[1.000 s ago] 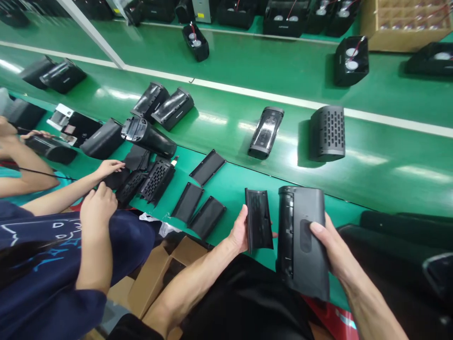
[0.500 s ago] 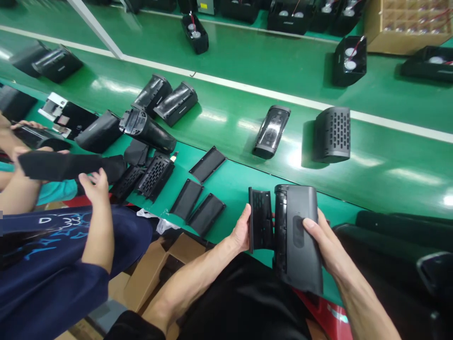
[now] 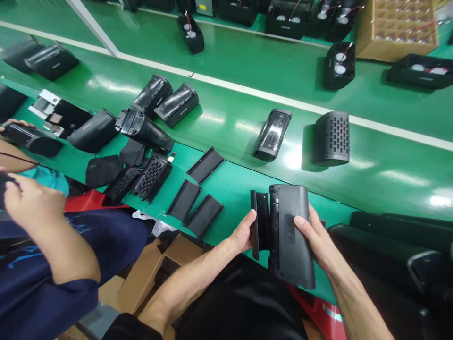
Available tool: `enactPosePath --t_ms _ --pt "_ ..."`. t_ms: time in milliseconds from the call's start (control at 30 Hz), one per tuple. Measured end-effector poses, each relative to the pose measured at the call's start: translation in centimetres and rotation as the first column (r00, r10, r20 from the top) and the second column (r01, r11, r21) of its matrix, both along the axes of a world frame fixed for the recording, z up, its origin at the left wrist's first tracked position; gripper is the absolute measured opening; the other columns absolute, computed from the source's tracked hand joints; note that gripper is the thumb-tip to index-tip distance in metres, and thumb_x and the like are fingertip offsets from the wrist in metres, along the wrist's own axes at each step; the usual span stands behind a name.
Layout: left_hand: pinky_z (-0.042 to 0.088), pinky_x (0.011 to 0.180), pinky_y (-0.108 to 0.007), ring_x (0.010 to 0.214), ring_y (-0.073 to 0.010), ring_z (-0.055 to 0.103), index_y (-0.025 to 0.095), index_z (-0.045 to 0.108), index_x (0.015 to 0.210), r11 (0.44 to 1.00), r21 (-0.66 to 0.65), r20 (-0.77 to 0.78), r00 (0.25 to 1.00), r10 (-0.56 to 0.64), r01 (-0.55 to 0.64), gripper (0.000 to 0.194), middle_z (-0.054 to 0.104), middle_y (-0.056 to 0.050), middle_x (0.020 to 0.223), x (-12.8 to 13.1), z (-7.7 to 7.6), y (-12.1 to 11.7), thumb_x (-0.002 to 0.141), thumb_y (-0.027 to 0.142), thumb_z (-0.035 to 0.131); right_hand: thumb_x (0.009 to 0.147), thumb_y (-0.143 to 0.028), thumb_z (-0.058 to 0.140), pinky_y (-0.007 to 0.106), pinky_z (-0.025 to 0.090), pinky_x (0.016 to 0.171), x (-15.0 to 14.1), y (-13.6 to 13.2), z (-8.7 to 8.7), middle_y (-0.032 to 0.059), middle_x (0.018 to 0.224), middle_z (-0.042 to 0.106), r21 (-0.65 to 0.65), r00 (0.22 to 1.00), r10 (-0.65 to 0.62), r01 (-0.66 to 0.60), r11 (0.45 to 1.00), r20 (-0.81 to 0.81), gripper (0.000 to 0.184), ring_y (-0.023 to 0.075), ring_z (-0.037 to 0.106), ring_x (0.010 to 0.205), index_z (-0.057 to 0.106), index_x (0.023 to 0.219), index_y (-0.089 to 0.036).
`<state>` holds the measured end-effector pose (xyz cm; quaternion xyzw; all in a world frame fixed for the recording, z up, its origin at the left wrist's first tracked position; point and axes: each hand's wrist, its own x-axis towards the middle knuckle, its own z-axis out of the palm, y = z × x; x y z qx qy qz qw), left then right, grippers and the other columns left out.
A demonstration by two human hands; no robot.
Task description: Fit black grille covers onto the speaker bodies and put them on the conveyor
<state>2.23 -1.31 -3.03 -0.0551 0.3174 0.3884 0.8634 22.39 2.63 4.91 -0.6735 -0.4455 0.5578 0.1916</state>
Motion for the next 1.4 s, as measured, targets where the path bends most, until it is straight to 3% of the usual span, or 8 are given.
enactPosePath --t_ms 67,267,533,733,867,1200,1300,1400 --pt "0.044 0.115 -0.053 0.122 -0.0395 0.069 0.014 0.072 0.129 0.997 0.06 -0.047 0.998 0.051 -0.048 0.079 0.079 -0.018 0.117 0.3 0.3 0.1 0.078 0.074 0.077 0.094 -0.07 0.059 0.052 0.029 0.128 -0.5 0.3 0.3 0.0021 0.172 0.038 -0.034 1.0 -0.03 0.03 0.999 0.001 0.086 0.0325 0.039 0.155 0.026 0.167 -0.038" --pt "0.052 0.103 -0.05 0.113 -0.0378 0.071 0.018 0.069 0.13 0.97 0.216 -0.139 0.98 0.14 -0.108 0.084 0.076 -0.016 0.12 1.2 1.2 0.8 0.066 0.069 0.09 0.092 -0.072 0.059 0.053 0.03 0.127 -0.9 1.0 0.1 0.0086 0.172 0.035 -0.001 0.998 0.029 -0.029 1.0 0.061 0.096 0.0334 0.038 0.155 0.02 0.169 -0.032" --pt "0.051 0.104 -0.052 0.113 -0.0361 0.07 0.018 0.066 0.131 0.975 0.195 -0.216 0.965 0.149 -0.107 0.087 0.074 -0.015 0.119 1.7 0.2 0.6 0.065 0.07 0.09 0.086 -0.078 0.061 0.059 0.035 0.122 -1.6 1.3 0.5 0.0155 0.169 0.038 -0.024 0.974 0.101 -0.098 0.995 0.203 0.109 0.0402 0.049 0.147 0.015 0.171 -0.027" --pt "0.05 0.107 -0.055 0.116 -0.0373 0.07 0.018 0.066 0.132 0.976 0.196 -0.223 0.965 0.141 -0.098 0.086 0.073 -0.017 0.124 1.7 0.6 1.0 0.066 0.069 0.089 0.086 -0.081 0.058 0.06 0.038 0.119 -2.5 1.6 1.1 0.0173 0.166 0.043 -0.061 0.95 0.147 -0.135 0.989 0.275 0.111 0.0426 0.051 0.145 0.011 0.172 -0.027" --pt "0.05 0.108 -0.057 0.119 -0.0387 0.068 0.019 0.065 0.134 0.982 0.179 -0.236 0.966 0.107 -0.065 0.09 0.072 -0.017 0.127 1.5 1.0 1.2 0.064 0.069 0.091 0.087 -0.08 0.057 0.061 0.04 0.116 -2.6 1.7 1.3 0.0169 0.165 0.045 -0.083 0.946 0.168 -0.151 0.985 0.279 0.11 0.0433 0.054 0.142 0.009 0.172 -0.029" --pt "0.051 0.108 -0.055 0.124 -0.0382 0.066 0.019 0.065 0.131 0.984 0.177 -0.31 0.946 0.092 -0.037 0.071 0.07 -0.017 0.132 1.2 1.3 1.1 0.075 0.055 0.09 0.089 -0.081 0.054 0.06 0.044 0.113 -2.9 1.4 1.4 0.0191 0.153 0.058 -0.134 0.957 0.177 -0.149 0.98 0.231 0.111 0.0424 0.063 0.132 0.008 0.172 -0.026" --pt "0.049 0.11 -0.055 0.127 -0.0389 0.065 0.021 0.063 0.137 0.983 0.181 -0.262 0.962 0.07 -0.022 0.08 0.068 -0.017 0.137 1.4 1.5 1.4 0.073 0.061 0.089 0.088 -0.081 0.056 0.061 0.041 0.115 -2.9 2.3 1.4 0.021 0.156 0.054 -0.143 0.955 0.194 -0.165 0.976 0.225 0.113 0.044 0.058 0.138 0.008 0.172 -0.023" --pt "0.051 0.107 -0.054 0.12 -0.0379 0.068 0.02 0.062 0.139 0.986 0.158 -0.203 0.976 0.077 -0.045 0.088 0.072 -0.018 0.13 1.6 1.8 1.9 0.07 0.067 0.088 0.087 -0.08 0.059 0.059 0.03 0.124 -2.4 3.4 1.6 0.0196 0.167 0.04 -0.112 0.96 0.216 -0.199 0.974 0.178 0.115 0.0427 0.044 0.15 0.009 0.172 -0.022"
